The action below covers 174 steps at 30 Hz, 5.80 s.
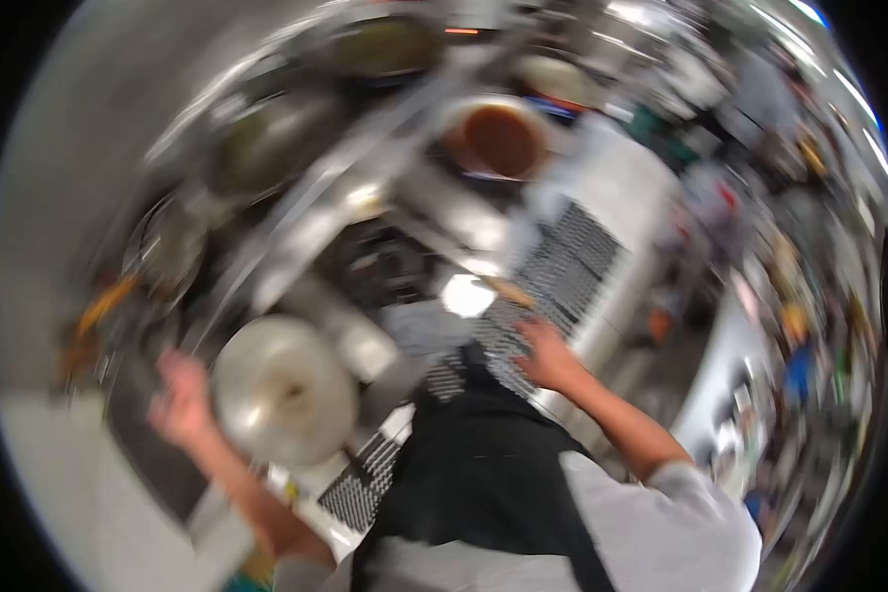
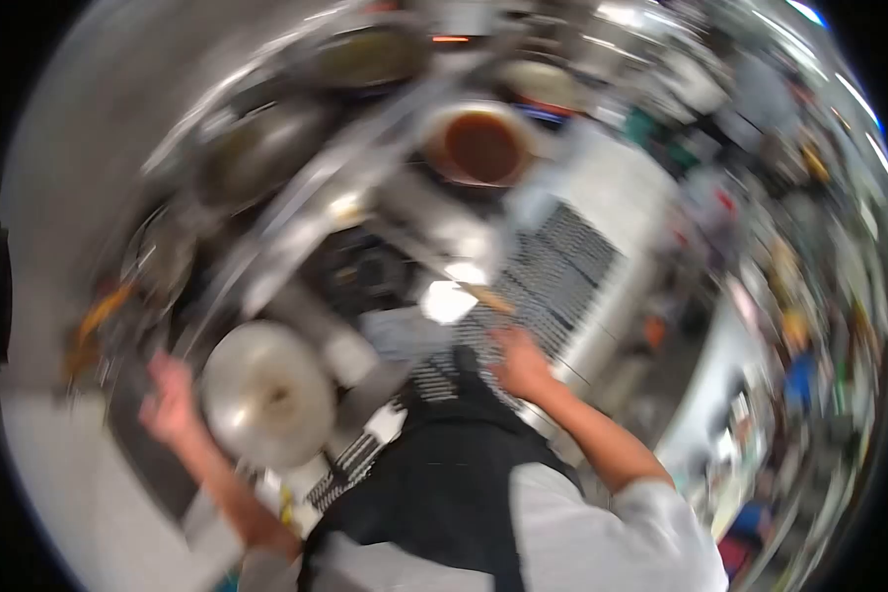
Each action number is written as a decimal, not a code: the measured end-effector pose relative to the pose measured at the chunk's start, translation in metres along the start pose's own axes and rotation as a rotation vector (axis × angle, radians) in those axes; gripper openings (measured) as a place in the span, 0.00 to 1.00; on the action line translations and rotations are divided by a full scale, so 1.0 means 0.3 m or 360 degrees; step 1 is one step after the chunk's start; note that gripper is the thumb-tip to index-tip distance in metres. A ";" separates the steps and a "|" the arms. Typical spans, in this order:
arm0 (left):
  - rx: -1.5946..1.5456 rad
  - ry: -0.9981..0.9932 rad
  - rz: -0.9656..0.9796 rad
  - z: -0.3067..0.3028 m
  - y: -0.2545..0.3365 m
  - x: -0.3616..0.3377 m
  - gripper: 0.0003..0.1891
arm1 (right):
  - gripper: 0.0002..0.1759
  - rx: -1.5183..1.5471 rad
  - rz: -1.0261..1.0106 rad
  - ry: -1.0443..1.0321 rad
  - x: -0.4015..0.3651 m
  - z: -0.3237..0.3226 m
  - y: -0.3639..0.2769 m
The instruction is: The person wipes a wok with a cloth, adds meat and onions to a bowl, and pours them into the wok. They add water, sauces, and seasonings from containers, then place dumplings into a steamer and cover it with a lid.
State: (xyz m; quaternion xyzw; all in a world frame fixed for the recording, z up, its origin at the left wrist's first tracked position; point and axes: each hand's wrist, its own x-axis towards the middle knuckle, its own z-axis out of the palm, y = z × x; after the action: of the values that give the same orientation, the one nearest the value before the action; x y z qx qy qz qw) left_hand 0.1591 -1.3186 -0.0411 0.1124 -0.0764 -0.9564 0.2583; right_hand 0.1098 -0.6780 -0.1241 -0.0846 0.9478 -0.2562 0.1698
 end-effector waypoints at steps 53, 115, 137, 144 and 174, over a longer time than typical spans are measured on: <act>0.2760 0.0616 -0.1702 -0.851 -0.852 -1.029 0.24 | 0.24 0.2924 0.0779 -0.0180 -0.751 -0.616 0.977; 0.0148 0.0866 -0.0997 -0.369 -0.441 -0.923 0.23 | 0.09 0.2065 0.1149 -0.1313 0.073 0.693 -0.723; 0.0306 0.0704 -0.1060 -0.403 -0.386 -0.932 0.20 | 0.13 0.2682 0.1147 -0.1204 0.054 0.865 -0.728; 0.0371 0.0713 -0.0964 -0.359 -0.373 -0.937 0.17 | 0.19 0.2866 0.1462 -0.1336 0.034 0.846 -0.743; 0.2445 0.0218 -0.1793 -0.568 -0.977 -0.730 0.19 | 0.28 0.0718 0.1002 0.1317 -0.971 -0.985 0.903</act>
State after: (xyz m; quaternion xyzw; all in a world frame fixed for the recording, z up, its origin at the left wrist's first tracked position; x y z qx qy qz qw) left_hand 0.2470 -0.9710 -0.2266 0.3274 -0.6029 -0.6201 -0.3806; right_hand 0.2523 -0.2394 0.0572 0.3480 0.8366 -0.4013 -0.1339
